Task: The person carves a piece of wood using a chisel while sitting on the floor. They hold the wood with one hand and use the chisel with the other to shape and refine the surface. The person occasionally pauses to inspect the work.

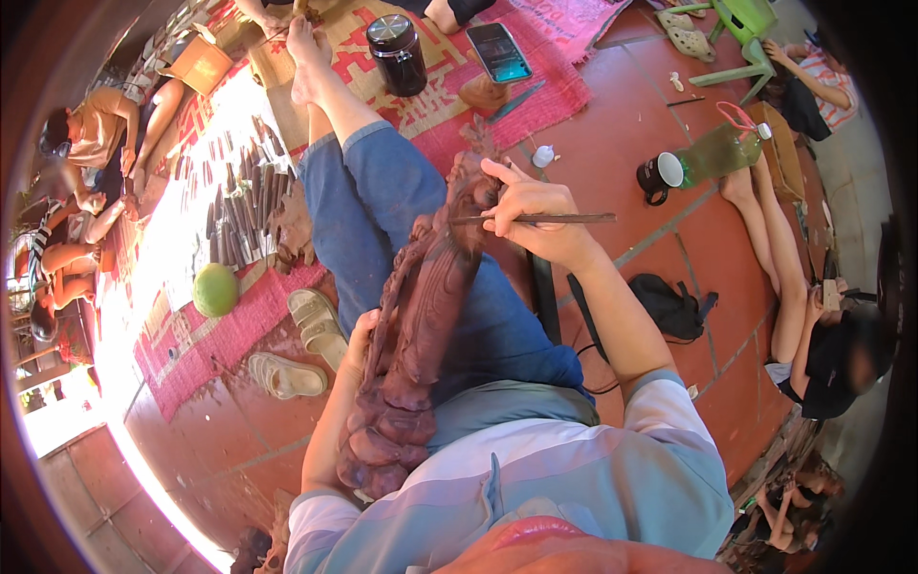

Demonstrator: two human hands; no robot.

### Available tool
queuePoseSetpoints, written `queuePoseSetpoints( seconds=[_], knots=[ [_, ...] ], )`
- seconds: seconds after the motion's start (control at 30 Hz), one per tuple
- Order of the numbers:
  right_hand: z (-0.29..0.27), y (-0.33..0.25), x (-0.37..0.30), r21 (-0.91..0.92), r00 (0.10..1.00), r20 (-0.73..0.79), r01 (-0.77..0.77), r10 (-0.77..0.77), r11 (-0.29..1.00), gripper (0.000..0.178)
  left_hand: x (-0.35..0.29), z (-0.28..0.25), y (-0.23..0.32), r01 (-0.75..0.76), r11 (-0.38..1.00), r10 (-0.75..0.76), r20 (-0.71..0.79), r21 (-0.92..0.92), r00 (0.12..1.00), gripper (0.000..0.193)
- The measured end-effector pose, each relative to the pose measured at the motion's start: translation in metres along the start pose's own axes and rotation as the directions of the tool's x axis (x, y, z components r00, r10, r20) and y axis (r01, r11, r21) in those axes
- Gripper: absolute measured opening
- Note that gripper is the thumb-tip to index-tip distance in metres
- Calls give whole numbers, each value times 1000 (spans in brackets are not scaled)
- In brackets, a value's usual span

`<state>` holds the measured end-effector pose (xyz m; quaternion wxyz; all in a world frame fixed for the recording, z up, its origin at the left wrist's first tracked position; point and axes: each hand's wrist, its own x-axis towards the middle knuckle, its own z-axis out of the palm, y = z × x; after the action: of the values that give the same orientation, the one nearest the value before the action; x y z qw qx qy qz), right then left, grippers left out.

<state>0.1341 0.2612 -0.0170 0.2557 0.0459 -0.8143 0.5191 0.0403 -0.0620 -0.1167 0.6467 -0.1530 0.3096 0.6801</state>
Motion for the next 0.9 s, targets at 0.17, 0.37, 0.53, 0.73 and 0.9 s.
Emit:
queuePoseSetpoints(
  seconds=[0.17, 0.37, 0.53, 0.73, 0.9],
  knots=[
    [2, 3, 4, -49, 998, -26, 62, -63, 997, 16, 1, 1, 0, -18, 1000, 18, -26, 3, 999, 64],
    [3, 18, 3, 42, 995, -77, 63, -59, 997, 16, 3, 5, 0, 1, 1000, 0, 48, -23, 999, 66],
    [-4, 19, 4, 53, 989, -113, 103, -97, 993, 15, 4, 1, 2, 4, 999, -3, 45, -33, 999, 63],
    [-13, -17, 7, -195, 999, -1, -48, 49, 980, 13, 4, -11, -2, 5, 998, -2, 59, -61, 998, 61],
    [-18, -30, 13, -286, 992, 118, 3, 32, 958, 12, 4, -2, -1, 41, 992, -34, 61, -115, 998, 53]
  ],
)
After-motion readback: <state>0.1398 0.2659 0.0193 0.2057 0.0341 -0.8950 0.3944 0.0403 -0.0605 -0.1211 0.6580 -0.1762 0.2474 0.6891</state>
